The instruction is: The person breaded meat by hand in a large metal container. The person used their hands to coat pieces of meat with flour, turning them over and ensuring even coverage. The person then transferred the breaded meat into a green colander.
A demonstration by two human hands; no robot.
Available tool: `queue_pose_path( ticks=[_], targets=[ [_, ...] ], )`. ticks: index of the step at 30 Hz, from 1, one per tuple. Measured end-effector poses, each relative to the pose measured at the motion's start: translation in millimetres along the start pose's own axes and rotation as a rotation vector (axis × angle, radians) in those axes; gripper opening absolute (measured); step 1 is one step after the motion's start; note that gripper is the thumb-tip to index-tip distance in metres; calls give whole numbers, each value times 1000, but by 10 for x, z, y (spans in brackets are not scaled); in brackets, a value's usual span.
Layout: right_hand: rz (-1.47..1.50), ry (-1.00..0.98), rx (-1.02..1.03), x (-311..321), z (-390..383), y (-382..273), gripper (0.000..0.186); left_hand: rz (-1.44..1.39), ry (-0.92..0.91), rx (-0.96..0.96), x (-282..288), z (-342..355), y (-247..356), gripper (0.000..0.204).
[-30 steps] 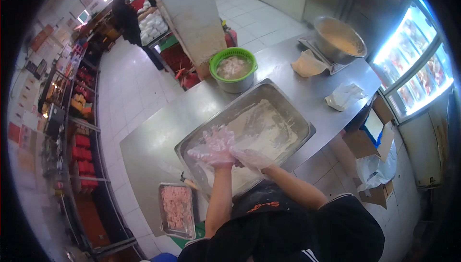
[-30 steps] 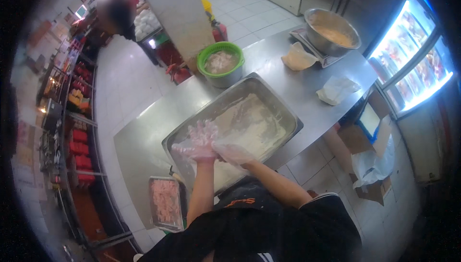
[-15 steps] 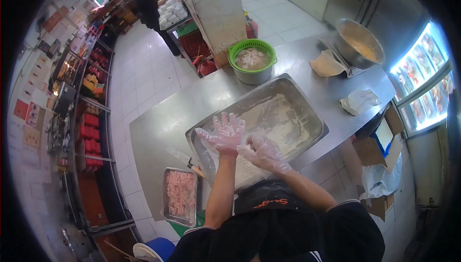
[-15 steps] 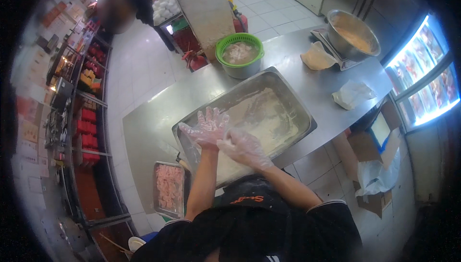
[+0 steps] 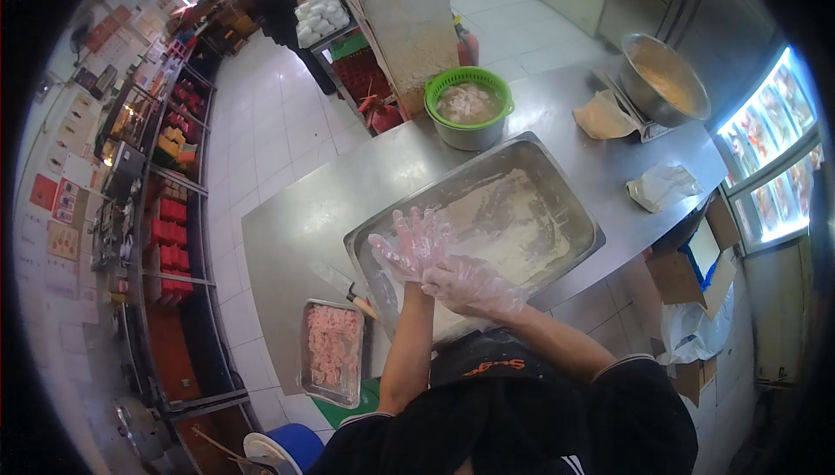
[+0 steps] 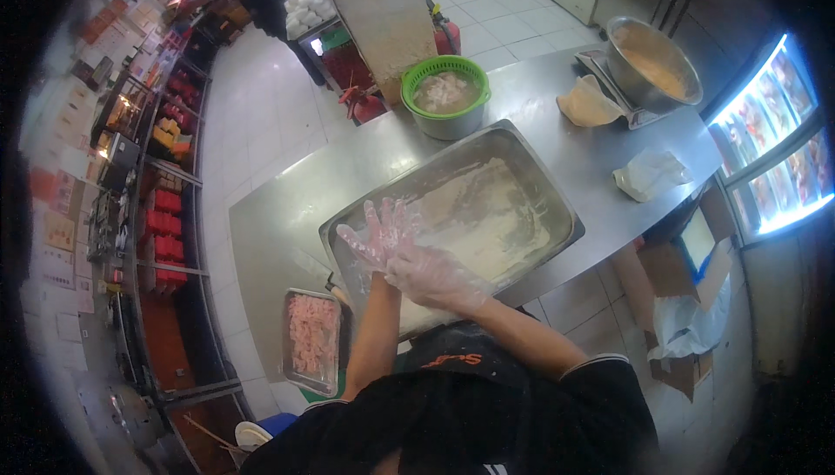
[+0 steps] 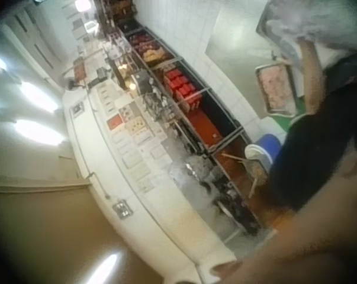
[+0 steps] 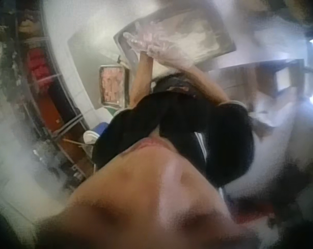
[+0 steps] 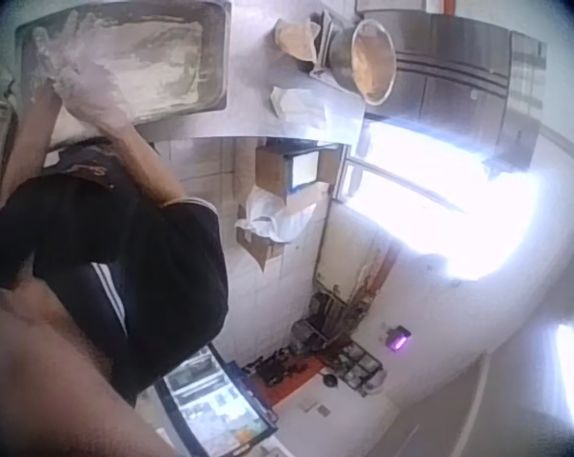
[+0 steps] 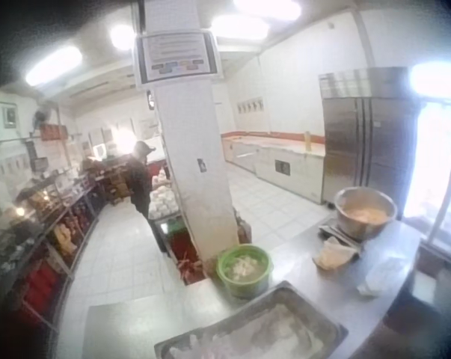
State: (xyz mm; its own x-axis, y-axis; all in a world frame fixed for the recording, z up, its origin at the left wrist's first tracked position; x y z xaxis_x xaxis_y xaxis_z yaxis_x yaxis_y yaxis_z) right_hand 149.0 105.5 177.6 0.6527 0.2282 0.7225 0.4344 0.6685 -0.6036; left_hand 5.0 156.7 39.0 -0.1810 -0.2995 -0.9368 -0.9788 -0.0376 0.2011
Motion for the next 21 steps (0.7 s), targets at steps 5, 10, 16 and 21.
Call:
queue_pose_path(
  ticks=[5,10,16,21],
  targets=[
    [337,129,-384,49,-28,417,31,-68,-9,33,-56,-16,-15,96],
    [213,282,-507,-1086,68,1086,57,515,31,-58,556,-126,-477,78],
    [1160,467,-908,-1376,-113,1457,61,407,202,146,1070,187,-799,55],
    [1642,417,-975,-701,163,990,69,460,226,104,982,293,-706,38]
  ],
)
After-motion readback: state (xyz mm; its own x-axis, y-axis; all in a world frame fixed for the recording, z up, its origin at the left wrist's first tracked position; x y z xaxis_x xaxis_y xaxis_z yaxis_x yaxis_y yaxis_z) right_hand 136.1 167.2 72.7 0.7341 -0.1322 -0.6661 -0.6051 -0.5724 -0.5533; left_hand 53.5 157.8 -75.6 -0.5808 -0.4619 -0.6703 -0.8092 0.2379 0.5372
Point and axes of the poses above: each hand's wrist, its own z-axis towards the middle knuckle, its own x-axis out of the back of the hand, y = z × x, the point moved 3 cm from there along z, towards the middle knuckle, and after that the axes turned 6 degrees about y, right-handed, at the moved point
